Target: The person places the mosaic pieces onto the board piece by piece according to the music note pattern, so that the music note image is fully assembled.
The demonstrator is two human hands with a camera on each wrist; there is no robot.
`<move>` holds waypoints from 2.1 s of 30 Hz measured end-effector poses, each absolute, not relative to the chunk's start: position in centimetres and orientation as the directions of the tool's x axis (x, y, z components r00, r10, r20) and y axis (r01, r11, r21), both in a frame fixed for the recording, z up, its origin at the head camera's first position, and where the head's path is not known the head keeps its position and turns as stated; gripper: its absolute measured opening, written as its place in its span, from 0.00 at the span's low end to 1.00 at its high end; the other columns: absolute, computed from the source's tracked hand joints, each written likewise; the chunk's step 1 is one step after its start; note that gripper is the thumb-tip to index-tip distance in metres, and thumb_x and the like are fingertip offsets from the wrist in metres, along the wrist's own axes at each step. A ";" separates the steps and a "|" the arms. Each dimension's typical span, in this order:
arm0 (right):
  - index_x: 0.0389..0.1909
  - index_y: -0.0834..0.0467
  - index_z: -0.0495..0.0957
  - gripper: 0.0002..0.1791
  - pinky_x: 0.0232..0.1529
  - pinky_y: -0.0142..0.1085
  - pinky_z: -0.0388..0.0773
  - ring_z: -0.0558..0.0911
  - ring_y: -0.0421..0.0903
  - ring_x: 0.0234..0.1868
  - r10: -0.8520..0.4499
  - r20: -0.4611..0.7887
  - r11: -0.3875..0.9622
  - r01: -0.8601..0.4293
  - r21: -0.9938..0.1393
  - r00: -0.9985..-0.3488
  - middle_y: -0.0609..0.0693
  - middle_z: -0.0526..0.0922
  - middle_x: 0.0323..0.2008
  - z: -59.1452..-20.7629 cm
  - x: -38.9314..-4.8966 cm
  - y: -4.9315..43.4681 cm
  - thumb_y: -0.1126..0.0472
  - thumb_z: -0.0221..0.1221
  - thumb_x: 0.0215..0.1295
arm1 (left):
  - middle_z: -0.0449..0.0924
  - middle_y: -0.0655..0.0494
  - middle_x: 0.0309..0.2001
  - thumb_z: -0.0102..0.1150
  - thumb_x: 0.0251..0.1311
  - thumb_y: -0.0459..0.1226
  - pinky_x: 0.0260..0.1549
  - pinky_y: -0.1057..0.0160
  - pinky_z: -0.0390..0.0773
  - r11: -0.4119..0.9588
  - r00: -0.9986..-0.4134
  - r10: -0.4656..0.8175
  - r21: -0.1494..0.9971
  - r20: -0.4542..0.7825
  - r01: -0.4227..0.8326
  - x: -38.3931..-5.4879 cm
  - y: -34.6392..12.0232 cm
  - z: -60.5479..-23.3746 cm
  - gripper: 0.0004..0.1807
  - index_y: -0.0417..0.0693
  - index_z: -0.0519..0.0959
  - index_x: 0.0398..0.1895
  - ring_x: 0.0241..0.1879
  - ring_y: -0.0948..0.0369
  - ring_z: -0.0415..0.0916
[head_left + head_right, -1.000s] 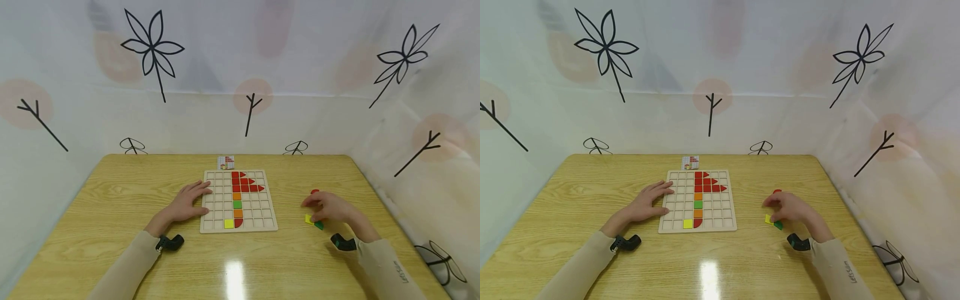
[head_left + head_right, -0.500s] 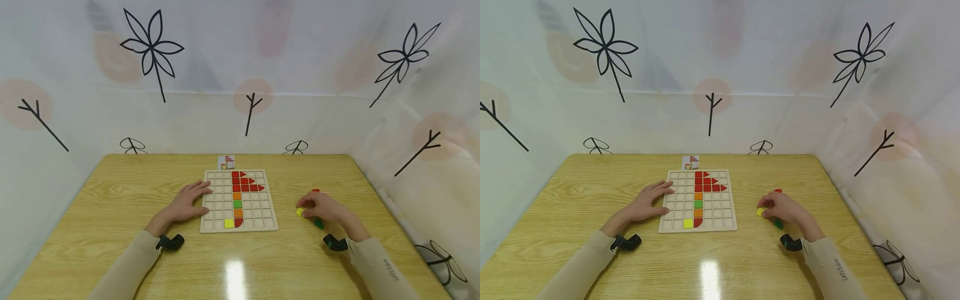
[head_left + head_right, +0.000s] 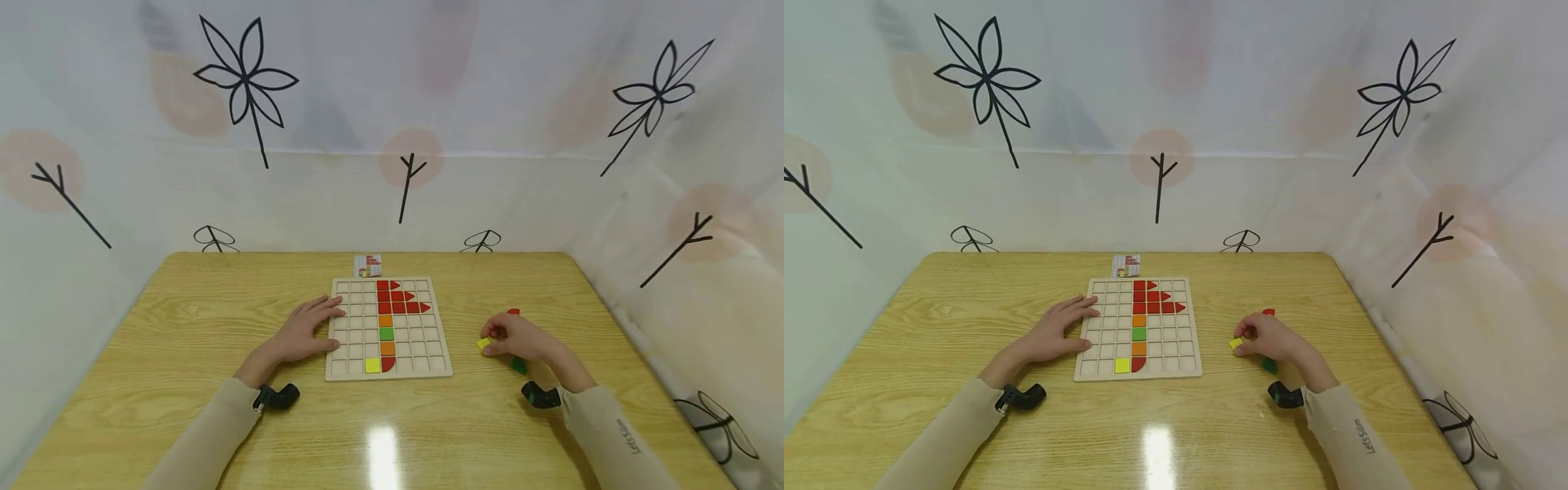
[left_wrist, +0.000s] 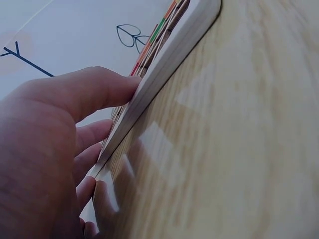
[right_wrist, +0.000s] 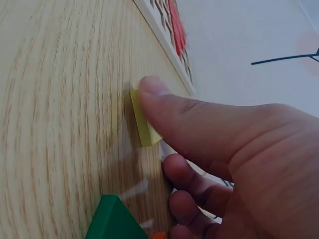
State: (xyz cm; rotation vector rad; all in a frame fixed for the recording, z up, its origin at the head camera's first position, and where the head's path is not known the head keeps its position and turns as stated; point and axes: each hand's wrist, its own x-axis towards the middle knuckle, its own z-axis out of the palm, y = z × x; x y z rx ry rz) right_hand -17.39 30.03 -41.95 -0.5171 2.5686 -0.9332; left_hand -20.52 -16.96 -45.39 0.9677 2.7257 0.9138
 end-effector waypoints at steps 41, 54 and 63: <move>0.53 0.62 0.81 0.13 0.28 0.34 0.72 0.74 0.46 0.32 -0.457 -0.110 0.588 -0.207 -0.782 -0.883 0.53 0.76 0.37 -41.1 -16.9 29.1 0.68 0.60 0.69 | 0.57 0.50 0.76 0.65 0.60 0.49 0.67 0.33 0.45 0.609 -0.790 0.604 0.581 0.101 0.540 -20.4 -16.9 -45.4 0.33 0.48 0.73 0.67 0.76 0.44 0.47; 0.52 0.61 0.80 0.15 0.40 0.36 0.82 0.82 0.48 0.43 -0.463 -0.023 0.476 -0.227 -0.849 -0.886 0.57 0.80 0.48 -41.4 -16.6 25.9 0.67 0.65 0.65 | 0.58 0.50 0.76 0.65 0.61 0.50 0.67 0.34 0.45 0.607 -0.789 0.605 0.579 0.107 0.544 -20.4 -16.9 -45.6 0.33 0.47 0.73 0.67 0.76 0.44 0.47; 0.48 0.62 0.81 0.14 0.41 0.33 0.81 0.82 0.47 0.40 -0.476 0.000 0.474 -0.257 -0.842 -0.879 0.56 0.82 0.46 -41.7 -16.6 22.4 0.69 0.67 0.61 | 0.58 0.50 0.76 0.65 0.61 0.49 0.68 0.34 0.44 0.610 -0.792 0.602 0.580 0.103 0.539 -20.4 -16.9 -45.5 0.33 0.48 0.73 0.67 0.76 0.44 0.47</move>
